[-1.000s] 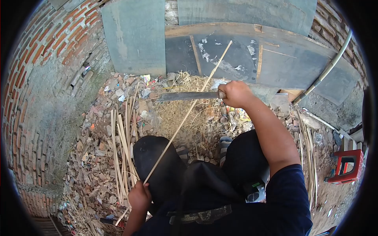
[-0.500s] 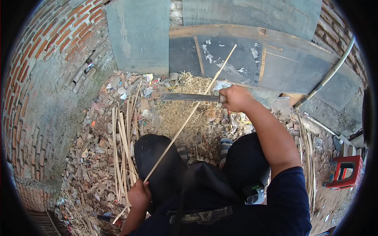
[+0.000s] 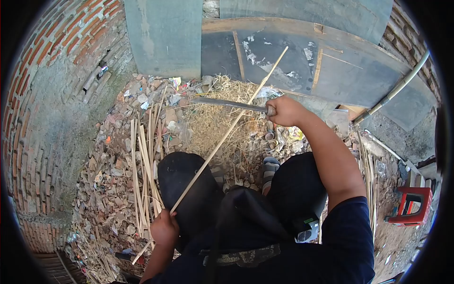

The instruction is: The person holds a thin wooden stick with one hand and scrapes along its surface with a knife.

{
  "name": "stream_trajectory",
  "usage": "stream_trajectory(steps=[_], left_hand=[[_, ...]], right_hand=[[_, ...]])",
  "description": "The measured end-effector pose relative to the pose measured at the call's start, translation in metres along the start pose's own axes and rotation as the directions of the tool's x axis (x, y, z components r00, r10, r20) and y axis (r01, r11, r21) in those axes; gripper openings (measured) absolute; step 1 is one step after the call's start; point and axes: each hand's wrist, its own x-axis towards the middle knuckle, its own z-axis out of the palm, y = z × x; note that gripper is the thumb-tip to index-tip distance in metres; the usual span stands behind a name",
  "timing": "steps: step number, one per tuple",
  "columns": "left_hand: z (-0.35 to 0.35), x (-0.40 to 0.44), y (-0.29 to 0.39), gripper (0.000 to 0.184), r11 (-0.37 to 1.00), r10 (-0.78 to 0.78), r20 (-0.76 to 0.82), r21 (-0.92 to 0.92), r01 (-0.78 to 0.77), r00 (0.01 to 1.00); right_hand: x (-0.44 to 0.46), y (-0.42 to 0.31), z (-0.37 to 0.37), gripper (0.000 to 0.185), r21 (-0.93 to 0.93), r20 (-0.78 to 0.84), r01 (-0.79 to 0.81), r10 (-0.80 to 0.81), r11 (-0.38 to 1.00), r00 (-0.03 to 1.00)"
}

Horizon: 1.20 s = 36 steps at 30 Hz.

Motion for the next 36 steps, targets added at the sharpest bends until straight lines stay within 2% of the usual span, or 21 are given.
stream_trajectory(steps=[2, 5, 6, 9, 13, 14, 17, 18, 20, 21, 24, 27, 28, 32, 36], left_hand=[[0.005, 0.003, 0.0, 0.02, 0.999, 0.03, -0.022, -0.03, -0.031, 0.999], [0.003, -0.002, -0.004, 0.021, 0.999, 0.019, -0.006, -0.033, -0.019, 1.0], [0.002, 0.002, -0.004, 0.021, 1.0, 0.013, -0.006, -0.028, -0.014, 1.0], [-0.001, -0.002, -0.004, 0.021, 1.0, 0.007, -0.031, -0.006, -0.007, 0.999], [0.003, -0.004, -0.003, 0.021, 1.0, -0.009, -0.014, -0.006, 0.009, 1.0], [0.004, -0.005, 0.0, 0.021, 1.0, -0.007, -0.017, -0.009, 0.007, 1.0], [0.007, 0.0, 0.006, 0.02, 1.0, -0.016, -0.057, -0.017, 0.015, 0.998], [0.011, 0.0, 0.005, 0.02, 1.0, -0.017, -0.071, -0.017, 0.016, 0.997], [0.009, -0.004, 0.002, 0.02, 1.0, -0.008, -0.077, -0.01, 0.007, 0.997], [0.005, -0.002, 0.002, 0.021, 1.0, -0.003, -0.082, -0.008, 0.002, 0.997], [-0.001, -0.002, -0.003, 0.021, 1.0, -0.004, -0.056, 0.019, 0.005, 0.998], [-0.005, 0.001, -0.001, 0.021, 1.0, -0.002, -0.003, -0.002, 0.002, 1.0], [-0.007, 0.001, 0.001, 0.021, 1.0, 0.002, 0.021, -0.017, -0.001, 1.0], [-0.011, 0.004, 0.005, 0.026, 0.991, -0.026, 0.07, -0.128, 0.035, 0.997], [-0.011, 0.003, 0.006, 0.033, 0.982, -0.062, 0.114, -0.17, 0.081, 0.991]], right_hand=[[-0.003, -0.013, -0.002, 0.024, -0.082, 0.012, 0.115, -0.114, 0.99, 0.993], [0.015, 0.024, 0.004, 0.024, 0.126, -0.047, -0.056, 0.062, 0.99, 0.997], [0.02, 0.038, 0.007, 0.024, 0.131, -0.131, -0.128, 0.145, 0.983, 0.981], [0.017, 0.039, 0.008, 0.024, 0.194, -0.142, -0.137, 0.166, 0.971, 0.976], [0.006, -0.003, 0.003, 0.018, 0.085, -0.022, 0.025, -0.023, 0.996, 0.999], [0.003, -0.015, 0.004, 0.014, -0.004, -0.01, 0.103, -0.103, 0.995, 0.995], [-0.007, -0.036, -0.006, 0.014, -0.149, 0.062, 0.178, -0.17, 0.973, 0.983], [-0.002, -0.022, -0.005, 0.016, -0.047, 0.02, 0.214, -0.214, 0.976, 0.977], [0.013, 0.017, 0.001, 0.018, 0.126, -0.062, -0.053, 0.061, 0.991, 0.996], [0.018, 0.033, 0.0, 0.019, 0.212, -0.095, -0.177, 0.2, 0.961, 0.975], [0.014, 0.042, -0.001, 0.021, 0.129, -0.115, -0.198, 0.213, 0.972, 0.97], [0.009, 0.018, -0.002, 0.021, 0.039, -0.048, -0.122, 0.124, 0.992, 0.991], [0.01, 0.013, -0.001, 0.021, 0.01, -0.055, -0.042, 0.043, 0.999, 0.998], [0.002, -0.005, -0.005, 0.02, -0.06, -0.008, 0.05, -0.05, 0.997, 0.999], [0.009, 0.019, 0.004, 0.02, -0.044, -0.047, -0.01, 0.008, 0.999, 0.999]])
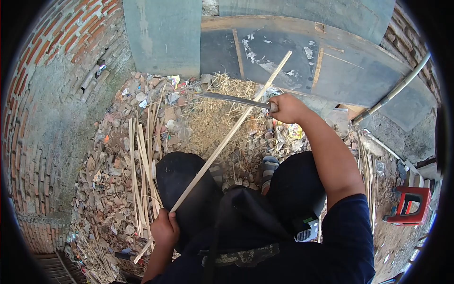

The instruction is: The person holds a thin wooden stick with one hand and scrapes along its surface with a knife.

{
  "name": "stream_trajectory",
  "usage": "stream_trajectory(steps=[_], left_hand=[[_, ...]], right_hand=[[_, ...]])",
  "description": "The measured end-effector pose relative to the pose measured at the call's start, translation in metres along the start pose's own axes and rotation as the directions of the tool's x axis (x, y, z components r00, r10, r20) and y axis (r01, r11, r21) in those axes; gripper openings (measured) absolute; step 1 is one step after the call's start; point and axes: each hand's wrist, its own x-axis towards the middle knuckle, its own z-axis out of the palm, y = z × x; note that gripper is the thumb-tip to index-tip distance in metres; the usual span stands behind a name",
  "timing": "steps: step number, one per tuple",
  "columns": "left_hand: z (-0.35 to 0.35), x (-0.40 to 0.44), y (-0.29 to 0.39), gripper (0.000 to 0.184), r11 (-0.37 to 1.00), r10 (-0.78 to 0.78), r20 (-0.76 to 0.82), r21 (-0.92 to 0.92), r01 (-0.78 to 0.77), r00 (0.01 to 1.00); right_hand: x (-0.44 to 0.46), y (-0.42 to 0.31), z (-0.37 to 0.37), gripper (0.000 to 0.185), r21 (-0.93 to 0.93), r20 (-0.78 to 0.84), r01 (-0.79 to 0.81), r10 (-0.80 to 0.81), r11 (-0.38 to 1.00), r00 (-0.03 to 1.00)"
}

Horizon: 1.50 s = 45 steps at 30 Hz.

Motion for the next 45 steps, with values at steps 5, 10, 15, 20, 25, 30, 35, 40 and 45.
stream_trajectory(steps=[5, 10, 15, 20, 25, 30, 35, 40, 45], left_hand=[[0.0, 0.001, -0.001, 0.034, 0.999, -0.041, 0.051, 0.003, 0.041, 0.998], [0.0, 0.006, -0.007, 0.035, 0.996, -0.063, 0.125, -0.06, 0.071, 0.99], [-0.012, 0.009, -0.002, 0.038, 0.996, -0.061, 0.156, -0.054, 0.071, 0.986], [-0.011, 0.012, -0.007, 0.04, 0.987, -0.042, 0.183, -0.144, 0.069, 0.982], [-0.007, 0.013, -0.002, 0.039, 0.991, -0.086, 0.168, -0.087, 0.101, 0.982], [-0.012, 0.01, 0.0, 0.037, 0.994, -0.092, 0.169, -0.042, 0.1, 0.981], [-0.005, 0.007, -0.004, 0.037, 0.993, -0.072, 0.153, -0.08, 0.085, 0.986], [-0.017, 0.014, 0.002, 0.037, 0.995, -0.083, 0.187, -0.041, 0.092, 0.979], [-0.013, 0.013, 0.001, 0.037, 0.994, -0.035, 0.16, -0.093, 0.051, 0.986]], right_hand=[[-0.007, -0.025, -0.012, 0.022, -0.006, -0.056, 0.047, -0.047, 0.999, 0.997], [0.0, -0.01, -0.003, 0.023, 0.081, 0.06, -0.01, 0.005, 0.997, 0.998], [0.004, -0.008, 0.002, 0.024, -0.071, 0.014, -0.051, 0.052, 0.996, 0.999], [-0.011, -0.037, -0.011, 0.023, -0.014, -0.037, 0.04, -0.041, 0.999, 0.998], [0.001, 0.0, -0.005, 0.023, 0.013, -0.047, -0.127, 0.127, 0.992, 0.991], [-0.004, -0.021, -0.009, 0.023, -0.056, -0.031, -0.069, 0.067, 0.996, 0.997], [0.002, 0.002, -0.005, 0.018, 0.111, -0.097, -0.01, 0.021, 0.994, 0.995], [-0.001, 0.003, -0.006, 0.019, -0.008, -0.129, -0.14, 0.138, 0.99, 0.982], [-0.014, -0.025, -0.018, 0.021, -0.05, -0.101, -0.017, 0.012, 0.999, 0.995]])
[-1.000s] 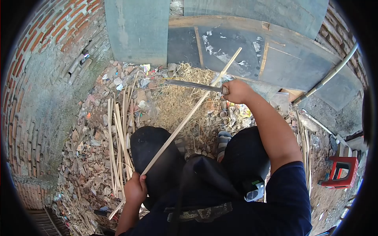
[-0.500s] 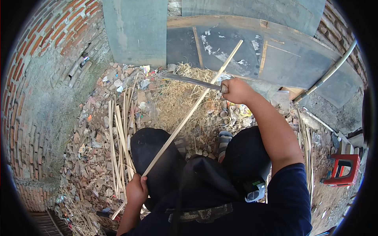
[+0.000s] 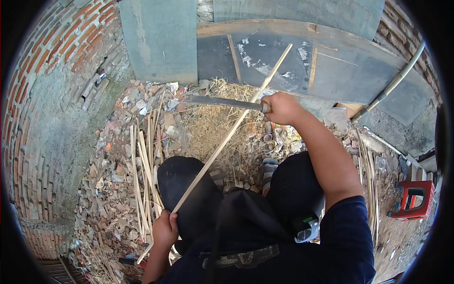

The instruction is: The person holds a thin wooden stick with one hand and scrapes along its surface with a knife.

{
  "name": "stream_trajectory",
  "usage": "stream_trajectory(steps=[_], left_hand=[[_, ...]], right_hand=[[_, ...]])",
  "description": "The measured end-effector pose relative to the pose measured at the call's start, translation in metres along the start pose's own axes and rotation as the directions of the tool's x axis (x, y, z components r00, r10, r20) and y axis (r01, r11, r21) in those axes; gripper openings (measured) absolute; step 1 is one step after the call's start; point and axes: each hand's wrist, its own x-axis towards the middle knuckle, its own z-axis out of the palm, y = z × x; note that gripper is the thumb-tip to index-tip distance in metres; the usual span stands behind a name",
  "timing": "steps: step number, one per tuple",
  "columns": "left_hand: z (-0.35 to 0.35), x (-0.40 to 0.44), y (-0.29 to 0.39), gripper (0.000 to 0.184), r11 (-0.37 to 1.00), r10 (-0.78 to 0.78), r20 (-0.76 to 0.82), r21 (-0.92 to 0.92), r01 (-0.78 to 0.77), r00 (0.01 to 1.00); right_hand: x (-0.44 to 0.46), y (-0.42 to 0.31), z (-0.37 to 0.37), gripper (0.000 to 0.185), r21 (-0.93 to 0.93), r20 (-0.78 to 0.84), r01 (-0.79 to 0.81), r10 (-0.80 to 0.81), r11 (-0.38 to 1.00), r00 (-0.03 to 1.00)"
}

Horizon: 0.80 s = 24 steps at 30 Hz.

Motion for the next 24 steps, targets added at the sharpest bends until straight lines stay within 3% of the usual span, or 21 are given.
stream_trajectory(steps=[2, 6, 10, 14, 18, 19, 22, 24], left_hand=[[0.008, 0.003, -0.007, 0.037, 1.0, 0.014, -0.037, -0.013, -0.014, 0.999], [0.015, -0.003, -0.013, 0.037, 1.0, -0.015, -0.06, -0.013, 0.014, 0.998], [0.006, -0.002, -0.004, 0.036, 1.0, -0.012, -0.058, 0.025, 0.013, 0.998], [0.006, -0.002, -0.002, 0.036, 0.999, -0.011, -0.036, 0.031, 0.012, 0.999], [0.01, 0.003, -0.003, 0.036, 1.0, -0.015, -0.061, 0.008, 0.015, 0.998], [0.012, -0.001, -0.005, 0.036, 1.0, -0.02, -0.068, -0.001, 0.02, 0.997], [0.01, -0.001, -0.008, 0.036, 0.998, -0.01, -0.072, 0.054, 0.014, 0.997], [0.008, -0.001, -0.011, 0.035, 0.997, 0.004, -0.076, 0.075, 0.002, 0.997]], right_hand=[[-0.004, -0.01, -0.007, 0.023, -0.113, 0.012, 0.081, -0.08, 0.99, 0.997], [0.011, 0.039, 0.007, 0.025, 0.225, -0.074, -0.162, 0.183, 0.961, 0.98], [0.011, 0.042, 0.013, 0.027, 0.054, -0.09, -0.182, 0.186, 0.982, 0.978], [0.002, 0.01, -0.001, 0.023, 0.052, -0.028, -0.048, 0.049, 0.997, 0.998], [0.003, 0.01, -0.003, 0.023, -0.025, 0.057, -0.009, 0.01, 1.0, 0.998], [0.006, 0.023, 0.001, 0.026, 0.111, 0.022, -0.111, 0.109, 0.988, 0.994], [0.016, 0.069, 0.016, 0.029, 0.153, -0.127, -0.273, 0.293, 0.95, 0.948], [0.012, 0.07, 0.017, 0.03, 0.135, -0.106, -0.281, 0.296, 0.95, 0.949]])
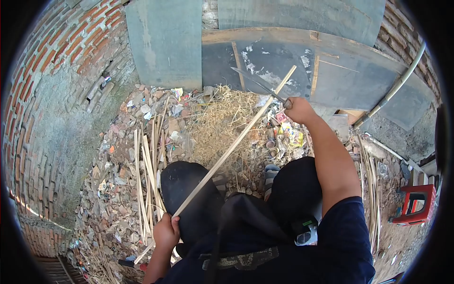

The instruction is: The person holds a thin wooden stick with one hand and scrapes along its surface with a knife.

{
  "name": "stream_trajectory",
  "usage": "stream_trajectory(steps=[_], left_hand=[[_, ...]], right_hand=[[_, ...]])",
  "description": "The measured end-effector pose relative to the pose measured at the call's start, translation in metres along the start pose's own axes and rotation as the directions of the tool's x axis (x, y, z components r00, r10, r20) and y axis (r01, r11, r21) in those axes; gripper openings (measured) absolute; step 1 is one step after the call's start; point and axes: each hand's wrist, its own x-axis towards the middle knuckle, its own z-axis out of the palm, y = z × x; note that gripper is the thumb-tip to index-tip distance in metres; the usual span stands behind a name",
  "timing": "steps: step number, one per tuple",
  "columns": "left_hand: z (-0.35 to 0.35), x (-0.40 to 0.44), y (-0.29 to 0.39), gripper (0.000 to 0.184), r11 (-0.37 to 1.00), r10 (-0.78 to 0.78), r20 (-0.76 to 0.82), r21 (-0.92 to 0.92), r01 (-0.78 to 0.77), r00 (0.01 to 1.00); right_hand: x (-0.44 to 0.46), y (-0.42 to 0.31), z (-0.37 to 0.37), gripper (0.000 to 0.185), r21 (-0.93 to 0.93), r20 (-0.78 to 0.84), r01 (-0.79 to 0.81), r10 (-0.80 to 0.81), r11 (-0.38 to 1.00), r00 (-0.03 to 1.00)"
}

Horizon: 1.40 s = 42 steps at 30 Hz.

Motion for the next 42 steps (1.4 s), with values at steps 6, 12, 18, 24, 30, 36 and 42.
stream_trajectory(steps=[6, 12, 18, 24, 30, 36, 42], left_hand=[[0.001, 0.001, 0.009, 0.032, 1.0, -0.001, 0.015, 0.005, 0.001, 1.0], [0.01, -0.004, -0.002, 0.03, 0.999, -0.001, -0.028, -0.032, 0.0, 1.0], [0.006, -0.001, -0.002, 0.029, 0.998, 0.059, -0.072, 0.031, -0.057, 0.996], [0.013, 0.001, 0.0, 0.03, 0.999, 0.032, -0.066, 0.005, -0.032, 0.997], [0.004, -0.001, 0.002, 0.031, 0.997, 0.044, -0.076, 0.061, -0.04, 0.996], [0.006, -0.003, 0.007, 0.032, 0.999, 0.007, -0.058, 0.047, -0.004, 0.998], [0.014, -0.002, -0.001, 0.032, 0.999, 0.01, -0.082, 0.036, -0.007, 0.997]], right_hand=[[-0.02, -0.025, -0.022, 0.03, -0.02, 0.066, 0.106, -0.104, 0.994, 0.992], [-0.012, -0.009, -0.017, 0.027, 0.007, 0.102, 0.057, -0.058, 0.998, 0.993], [-0.009, -0.011, -0.011, 0.024, -0.057, 0.022, 0.065, -0.064, 0.996, 0.998], [-0.024, -0.036, -0.029, 0.024, -0.029, 0.101, 0.113, -0.109, 0.993, 0.989], [-0.009, -0.007, -0.006, 0.033, -0.181, 0.107, -0.003, 0.023, 0.983, 0.994], [-0.023, -0.037, -0.021, 0.028, -0.115, 0.071, 0.131, -0.123, 0.985, 0.99], [-0.015, -0.021, -0.002, 0.024, 0.044, 0.163, 0.23, -0.234, 0.972, 0.958]])
